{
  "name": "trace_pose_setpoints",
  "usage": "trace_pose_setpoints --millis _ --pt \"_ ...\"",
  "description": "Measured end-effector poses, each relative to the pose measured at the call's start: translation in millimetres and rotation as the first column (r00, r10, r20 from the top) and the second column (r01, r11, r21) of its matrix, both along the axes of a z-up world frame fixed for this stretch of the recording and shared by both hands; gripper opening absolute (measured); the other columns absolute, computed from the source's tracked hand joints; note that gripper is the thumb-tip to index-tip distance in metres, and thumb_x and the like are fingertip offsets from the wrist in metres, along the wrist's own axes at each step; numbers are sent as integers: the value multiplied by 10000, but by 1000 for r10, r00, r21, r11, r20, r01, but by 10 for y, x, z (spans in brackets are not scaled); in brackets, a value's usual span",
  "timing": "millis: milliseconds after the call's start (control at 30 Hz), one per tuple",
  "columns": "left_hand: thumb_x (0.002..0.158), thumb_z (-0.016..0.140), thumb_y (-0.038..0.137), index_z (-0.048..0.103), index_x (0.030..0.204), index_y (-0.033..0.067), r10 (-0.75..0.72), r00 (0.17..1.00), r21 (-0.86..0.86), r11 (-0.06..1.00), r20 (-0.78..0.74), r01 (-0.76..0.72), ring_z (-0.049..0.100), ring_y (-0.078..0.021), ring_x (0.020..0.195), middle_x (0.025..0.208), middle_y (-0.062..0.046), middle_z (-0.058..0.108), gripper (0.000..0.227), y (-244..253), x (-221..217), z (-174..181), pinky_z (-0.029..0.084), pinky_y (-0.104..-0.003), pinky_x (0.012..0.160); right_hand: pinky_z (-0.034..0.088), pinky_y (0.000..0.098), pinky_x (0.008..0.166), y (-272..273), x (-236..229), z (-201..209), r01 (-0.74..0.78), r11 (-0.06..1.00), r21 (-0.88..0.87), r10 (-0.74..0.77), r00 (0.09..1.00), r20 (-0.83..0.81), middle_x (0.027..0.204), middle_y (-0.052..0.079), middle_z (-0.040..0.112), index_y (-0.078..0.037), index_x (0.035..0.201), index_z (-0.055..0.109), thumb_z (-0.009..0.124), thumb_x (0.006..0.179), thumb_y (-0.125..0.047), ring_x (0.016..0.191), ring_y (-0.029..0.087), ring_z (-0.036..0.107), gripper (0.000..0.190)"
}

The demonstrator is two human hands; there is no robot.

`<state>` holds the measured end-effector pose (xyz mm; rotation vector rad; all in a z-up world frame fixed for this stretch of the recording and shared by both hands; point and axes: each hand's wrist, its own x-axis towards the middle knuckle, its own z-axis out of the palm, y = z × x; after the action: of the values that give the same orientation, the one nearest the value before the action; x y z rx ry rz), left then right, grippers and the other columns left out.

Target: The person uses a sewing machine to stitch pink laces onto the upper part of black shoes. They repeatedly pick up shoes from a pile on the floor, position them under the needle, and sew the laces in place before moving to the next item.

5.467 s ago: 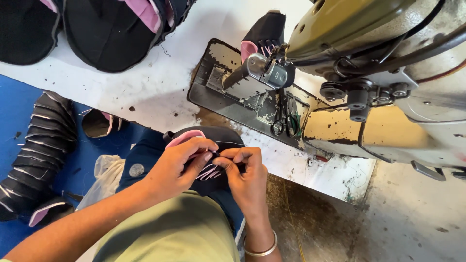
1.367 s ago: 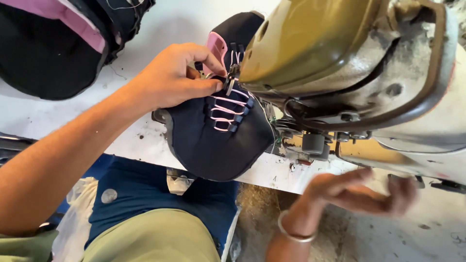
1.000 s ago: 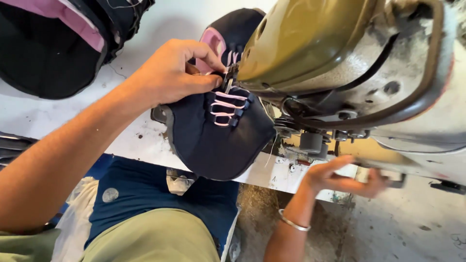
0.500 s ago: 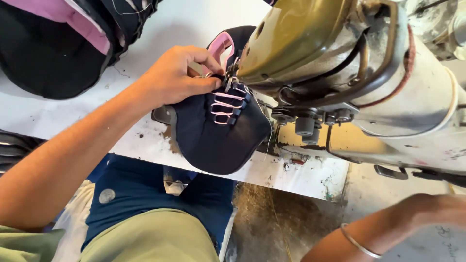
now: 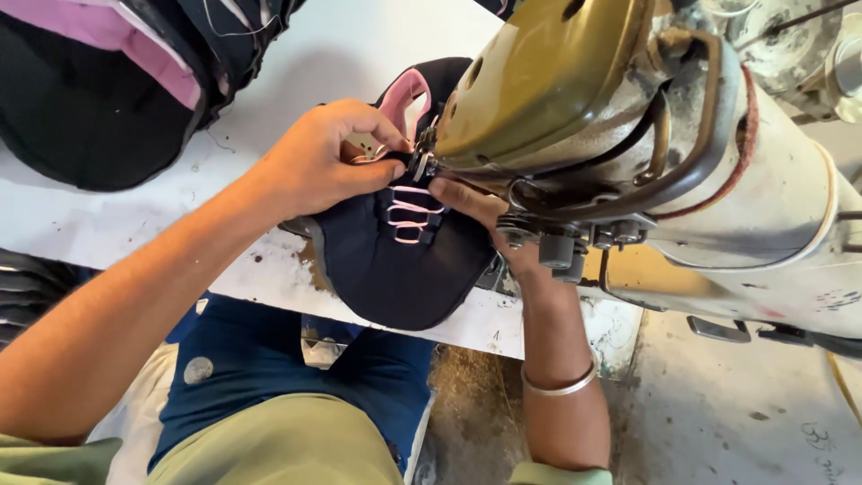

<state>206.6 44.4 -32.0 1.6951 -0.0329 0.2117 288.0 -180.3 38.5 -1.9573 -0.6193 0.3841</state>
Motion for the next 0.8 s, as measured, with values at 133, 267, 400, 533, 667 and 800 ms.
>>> trace_pose_setpoints --millis 133,267,400,533,667,800 --pt "877 801 112 699 1045 48 5 999 -17 1000 32 -5 693 -121 929 1090 -49 675 207 11 -13 -35 575 -268 778 614 311 901 105 138 -25 -85 996 -5 85 995 -56 1086 35 756 -50 1104 739 846 879 -217 1000 148 713 300" --pt "893 790 107 704 1057 41 -6 998 24 1000 64 5 697 -134 928 1110 -58 669 196 22 -28 8 588 -276 789 597 316 922 52 179 -198 -105 994 10 106 987 -117 1111 35 748 -51 1131 737 827 896 -231 1015 152 699 309" --pt "903 784 109 711 1064 46 -12 997 41 999 73 9 695 -135 933 1105 -57 675 188 25 -45 8 585 -280 801 588 307 927 61 85 -108 -129 991 -41 124 987 -101 1123 28 756 -63 1139 737 806 910 -246 1025 139 704 301" --pt "915 781 117 703 1071 54 -1 996 -1 1000 85 1 686 -128 945 1117 -47 683 185 23 -61 -34 579 -281 810 602 281 943 -11 21 -104 -197 980 38 195 980 49 1148 5 769 -97 1151 741 784 980 -257 1082 101 730 238" --pt "917 779 114 701 1067 48 2 996 3 1000 93 -3 682 -124 951 1118 -49 675 181 25 -74 -18 579 -280 801 564 290 798 -6 15 -117 -19 912 -409 104 977 186 943 44 747 -101 1020 777 867 897 -244 892 137 699 209" --pt "918 783 113 702 1073 45 9 996 8 1000 87 -9 681 -122 930 1111 -51 682 188 16 -85 -15 571 -278 798 571 255 873 -18 -93 67 -163 967 -196 226 905 360 1083 -25 778 -130 1125 766 794 960 -190 999 81 722 178"
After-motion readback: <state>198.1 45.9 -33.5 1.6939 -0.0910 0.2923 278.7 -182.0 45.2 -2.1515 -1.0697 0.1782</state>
